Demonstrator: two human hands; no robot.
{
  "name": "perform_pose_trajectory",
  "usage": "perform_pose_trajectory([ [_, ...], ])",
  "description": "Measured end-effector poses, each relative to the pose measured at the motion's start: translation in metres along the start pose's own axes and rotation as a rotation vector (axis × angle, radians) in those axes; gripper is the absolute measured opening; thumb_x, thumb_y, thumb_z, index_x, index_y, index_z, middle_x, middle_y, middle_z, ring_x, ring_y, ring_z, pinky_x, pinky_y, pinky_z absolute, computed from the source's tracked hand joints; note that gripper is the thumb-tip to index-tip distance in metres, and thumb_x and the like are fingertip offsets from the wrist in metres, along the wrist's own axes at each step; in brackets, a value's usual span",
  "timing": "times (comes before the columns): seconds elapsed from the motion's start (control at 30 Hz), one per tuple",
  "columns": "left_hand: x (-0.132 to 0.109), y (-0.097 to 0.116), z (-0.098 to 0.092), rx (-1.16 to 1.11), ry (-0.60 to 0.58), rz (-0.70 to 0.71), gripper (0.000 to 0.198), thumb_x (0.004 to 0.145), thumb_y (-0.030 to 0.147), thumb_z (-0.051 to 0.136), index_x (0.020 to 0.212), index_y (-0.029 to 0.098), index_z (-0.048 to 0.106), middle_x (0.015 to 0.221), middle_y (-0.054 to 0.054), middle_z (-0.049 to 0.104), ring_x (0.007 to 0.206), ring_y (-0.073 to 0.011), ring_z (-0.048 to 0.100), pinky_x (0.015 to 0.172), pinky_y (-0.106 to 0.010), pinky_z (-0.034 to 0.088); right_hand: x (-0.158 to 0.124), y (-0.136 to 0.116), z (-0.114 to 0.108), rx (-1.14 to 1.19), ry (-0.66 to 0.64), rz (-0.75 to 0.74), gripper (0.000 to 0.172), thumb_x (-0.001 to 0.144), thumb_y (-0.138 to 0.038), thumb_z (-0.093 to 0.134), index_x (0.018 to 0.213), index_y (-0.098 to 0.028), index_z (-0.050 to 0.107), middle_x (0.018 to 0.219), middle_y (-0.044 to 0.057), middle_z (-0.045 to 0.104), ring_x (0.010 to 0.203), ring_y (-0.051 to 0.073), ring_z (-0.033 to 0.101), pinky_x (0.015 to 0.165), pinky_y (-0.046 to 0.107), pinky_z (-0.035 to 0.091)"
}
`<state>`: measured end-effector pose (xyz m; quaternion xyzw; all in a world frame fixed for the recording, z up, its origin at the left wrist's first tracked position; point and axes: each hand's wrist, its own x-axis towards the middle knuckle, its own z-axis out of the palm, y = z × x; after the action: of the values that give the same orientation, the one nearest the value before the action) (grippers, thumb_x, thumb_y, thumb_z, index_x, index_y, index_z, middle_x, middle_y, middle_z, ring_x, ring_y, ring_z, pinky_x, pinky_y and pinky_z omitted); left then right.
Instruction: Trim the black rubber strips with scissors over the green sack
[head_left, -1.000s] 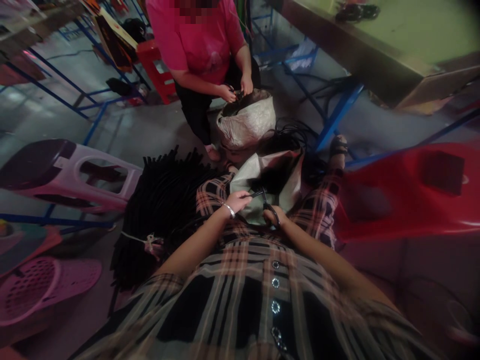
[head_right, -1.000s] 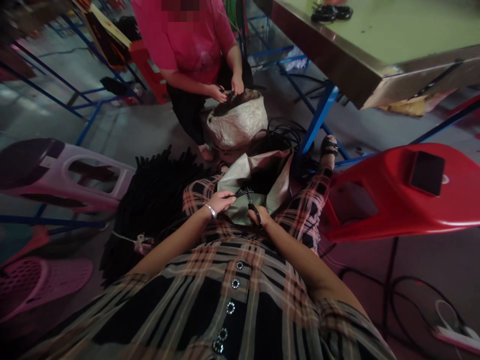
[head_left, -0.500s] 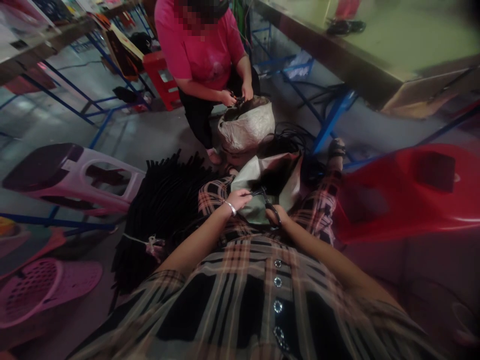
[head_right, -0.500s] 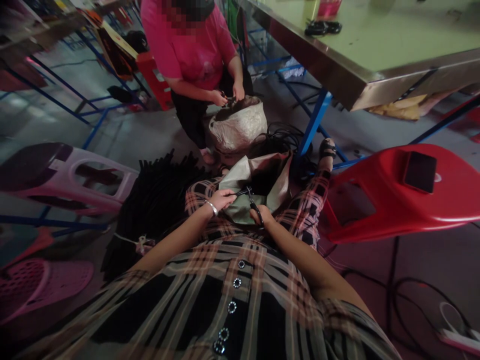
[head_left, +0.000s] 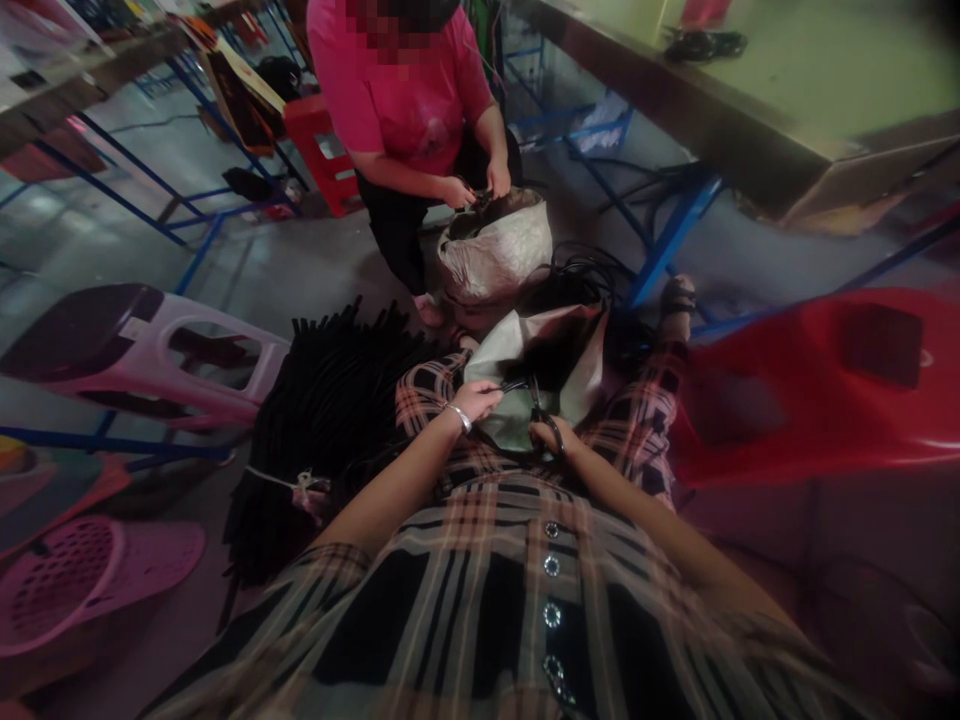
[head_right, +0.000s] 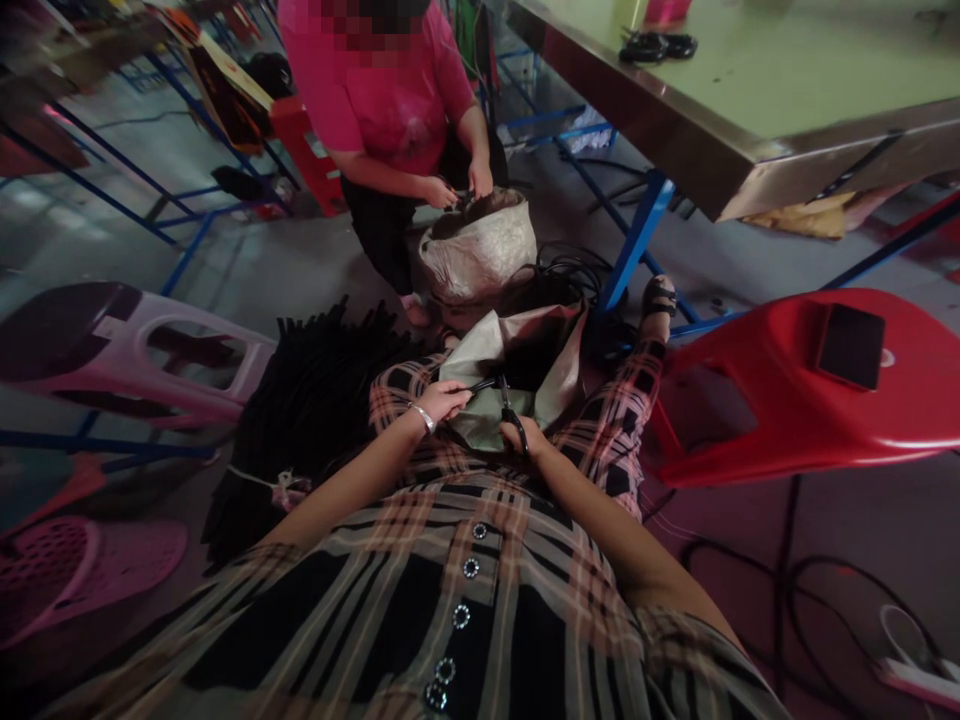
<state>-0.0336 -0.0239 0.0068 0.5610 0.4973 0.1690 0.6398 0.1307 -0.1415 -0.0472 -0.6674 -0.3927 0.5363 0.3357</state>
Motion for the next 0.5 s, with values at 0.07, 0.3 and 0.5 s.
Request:
perform_pose_trajectory([
  [0.07, 0.001, -0.001, 0.002, -0.021, 0.001, 0.0, 0.019, 0.069, 0.026, 0.068, 0.078, 0.013, 0.058, 0.046, 0.007, 0.048, 0.031, -0.002, 0.034, 0.034, -0.017, 0.02, 0.003, 0.004, 0.002, -0.007, -0.011, -0.004, 0.018, 0.071, -0.027, 0.052, 0.059, -0.015, 0.056, 0.054, 0.003, 0.058, 0.051, 0.012, 0.054, 0.05, 0.021, 0.04],
  [0.3, 0.001, -0.001, 0.014, -0.011, -0.046, 0.013, 0.021, 0.07, 0.028, 0.067, 0.081, 0.013, 0.06, 0.048, 0.007, 0.048, 0.032, -0.0019, 0.034, 0.034, -0.017, 0.021, 0.006, 0.013, 0.002, 0.053, -0.073, -0.039, 0.016, 0.073, -0.029, 0.053, 0.07, -0.015, 0.058, 0.06, 0.002, 0.059, 0.054, 0.012, 0.055, 0.051, 0.02, 0.041],
  [0.5, 0.003, -0.003, 0.02, 0.029, -0.064, 0.01, 0.021, 0.069, 0.029, 0.066, 0.081, 0.013, 0.06, 0.048, 0.007, 0.047, 0.032, -0.0019, 0.033, 0.034, -0.017, 0.02, 0.01, 0.019, -0.002, 0.044, -0.078, -0.059, 0.017, 0.075, -0.031, 0.055, 0.071, -0.015, 0.059, 0.06, 0.002, 0.06, 0.056, 0.013, 0.057, 0.053, 0.021, 0.043],
])
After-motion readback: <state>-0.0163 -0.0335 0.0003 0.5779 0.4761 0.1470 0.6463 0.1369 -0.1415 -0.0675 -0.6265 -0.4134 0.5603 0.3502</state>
